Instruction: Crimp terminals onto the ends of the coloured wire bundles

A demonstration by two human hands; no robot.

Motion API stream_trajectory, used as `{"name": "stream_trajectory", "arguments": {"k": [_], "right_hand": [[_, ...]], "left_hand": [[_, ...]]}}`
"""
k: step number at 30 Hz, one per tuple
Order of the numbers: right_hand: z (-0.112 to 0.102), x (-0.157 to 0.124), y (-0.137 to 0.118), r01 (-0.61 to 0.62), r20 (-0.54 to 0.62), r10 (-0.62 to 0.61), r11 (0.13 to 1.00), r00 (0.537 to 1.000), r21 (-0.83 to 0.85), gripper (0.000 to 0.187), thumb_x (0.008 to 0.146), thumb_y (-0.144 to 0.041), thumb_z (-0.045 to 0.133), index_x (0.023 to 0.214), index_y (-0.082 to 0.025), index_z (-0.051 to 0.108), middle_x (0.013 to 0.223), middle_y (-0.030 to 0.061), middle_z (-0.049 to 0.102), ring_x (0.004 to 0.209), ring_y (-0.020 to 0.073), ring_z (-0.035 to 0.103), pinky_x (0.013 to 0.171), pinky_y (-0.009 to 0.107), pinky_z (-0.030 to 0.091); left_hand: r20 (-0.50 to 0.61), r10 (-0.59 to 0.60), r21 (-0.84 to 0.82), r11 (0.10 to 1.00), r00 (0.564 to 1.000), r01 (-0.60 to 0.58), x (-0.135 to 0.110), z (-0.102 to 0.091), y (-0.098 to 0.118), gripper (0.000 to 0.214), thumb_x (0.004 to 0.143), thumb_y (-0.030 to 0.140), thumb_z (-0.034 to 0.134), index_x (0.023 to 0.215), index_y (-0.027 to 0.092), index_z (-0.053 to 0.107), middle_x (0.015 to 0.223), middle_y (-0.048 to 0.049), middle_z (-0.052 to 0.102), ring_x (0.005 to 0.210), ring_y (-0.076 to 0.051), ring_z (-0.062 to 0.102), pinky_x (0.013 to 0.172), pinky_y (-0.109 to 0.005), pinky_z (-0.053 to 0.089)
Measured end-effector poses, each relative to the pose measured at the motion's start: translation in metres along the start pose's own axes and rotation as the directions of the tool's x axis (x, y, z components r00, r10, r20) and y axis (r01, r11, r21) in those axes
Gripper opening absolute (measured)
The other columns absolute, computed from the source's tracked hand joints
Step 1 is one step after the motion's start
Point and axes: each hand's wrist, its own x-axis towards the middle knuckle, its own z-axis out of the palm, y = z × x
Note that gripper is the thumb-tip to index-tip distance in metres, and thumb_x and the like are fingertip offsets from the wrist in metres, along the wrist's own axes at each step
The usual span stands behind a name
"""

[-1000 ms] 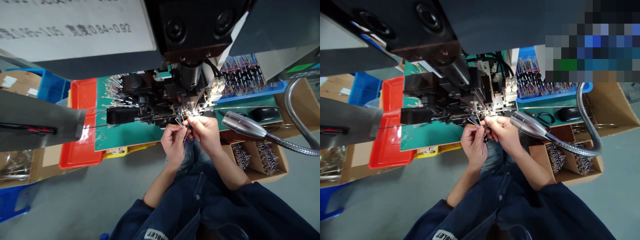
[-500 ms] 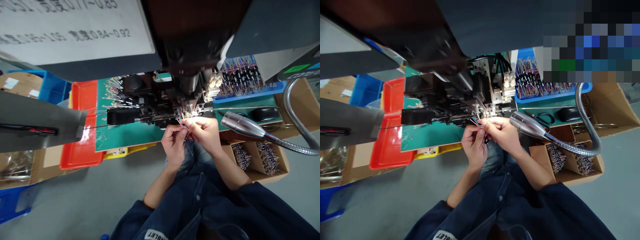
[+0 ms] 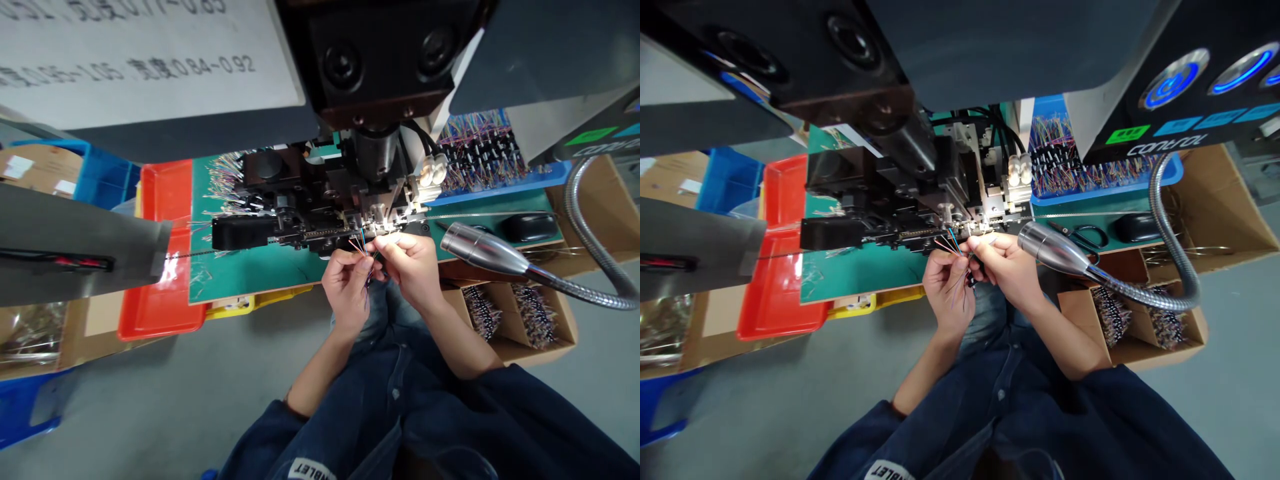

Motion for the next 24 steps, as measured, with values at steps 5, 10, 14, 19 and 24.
{"name": "stream_trajectory", "arguments": {"k": [5, 10, 14, 19, 24], "right_hand": [[0.001, 0.001, -0.001, -0.014, -0.011, 0.014, 1.000, 1.000, -0.005, 0.032, 0.098, -0.052, 0.089, 0.089, -0.021, 0.089, 0.046, -0.0081, 0.050, 0.042, 0.0103, 0.047, 0.042, 0.025, 0.039], [0.001, 0.001, 0.000, -0.022, -0.025, 0.021, 0.998, 0.999, -0.060, 0.034, 0.099, -0.053, 0.087, 0.089, -0.021, 0.089, 0.046, -0.0085, 0.047, 0.041, 0.0098, 0.042, 0.043, 0.025, 0.040], [0.001, 0.002, 0.000, -0.016, -0.011, 0.015, 0.998, 1.000, -0.058, 0.035, 0.100, -0.054, 0.086, 0.088, -0.022, 0.089, 0.046, -0.0081, 0.047, 0.042, 0.0102, 0.042, 0.043, 0.025, 0.040], [0.000, 0.002, -0.007, 0.020, 0.058, -0.013, 0.990, 0.998, -0.136, 0.037, 0.100, -0.056, 0.084, 0.086, -0.022, 0.089, 0.048, -0.0065, 0.050, 0.043, 0.0105, 0.042, 0.044, 0.026, 0.042], [-0.001, 0.001, -0.011, 0.025, 0.094, -0.010, 0.988, 0.996, -0.150, 0.029, 0.100, -0.049, 0.084, 0.092, -0.022, 0.092, 0.049, -0.0063, 0.051, 0.042, 0.0103, 0.040, 0.043, 0.026, 0.042]], "left_hand": [[0.001, 0.029, 0.003, 1.000, 1.000, -0.029, 0.001, 0.003, 0.002, 0.031, 0.095, 0.042, 0.098, 0.091, 0.023, 0.074, 0.079, 0.0042, 0.077, 0.059, -0.010, 0.074, 0.054, -0.019, 0.062], [0.000, 0.045, -0.015, 0.999, 0.999, -0.045, 0.001, 0.004, 0.002, 0.025, 0.097, 0.038, 0.097, 0.093, 0.023, 0.076, 0.084, 0.0042, 0.079, 0.059, -0.010, 0.076, 0.053, -0.020, 0.063], [-0.010, 0.039, -0.020, 0.999, 0.999, -0.039, 0.002, 0.005, 0.001, 0.027, 0.096, 0.038, 0.097, 0.093, 0.023, 0.076, 0.086, 0.0033, 0.080, 0.061, -0.011, 0.077, 0.053, -0.020, 0.063], [0.037, -0.011, -0.012, 1.000, 0.999, 0.011, 0.000, 0.002, 0.003, 0.032, 0.097, 0.043, 0.096, 0.092, 0.022, 0.073, 0.078, 0.0035, 0.077, 0.057, -0.011, 0.073, 0.055, -0.022, 0.062], [0.070, -0.080, 0.028, 0.997, 0.994, 0.078, -0.003, 0.000, 0.003, 0.039, 0.097, 0.050, 0.095, 0.089, 0.021, 0.070, 0.070, 0.0049, 0.070, 0.053, -0.011, 0.067, 0.059, -0.025, 0.062]]}}
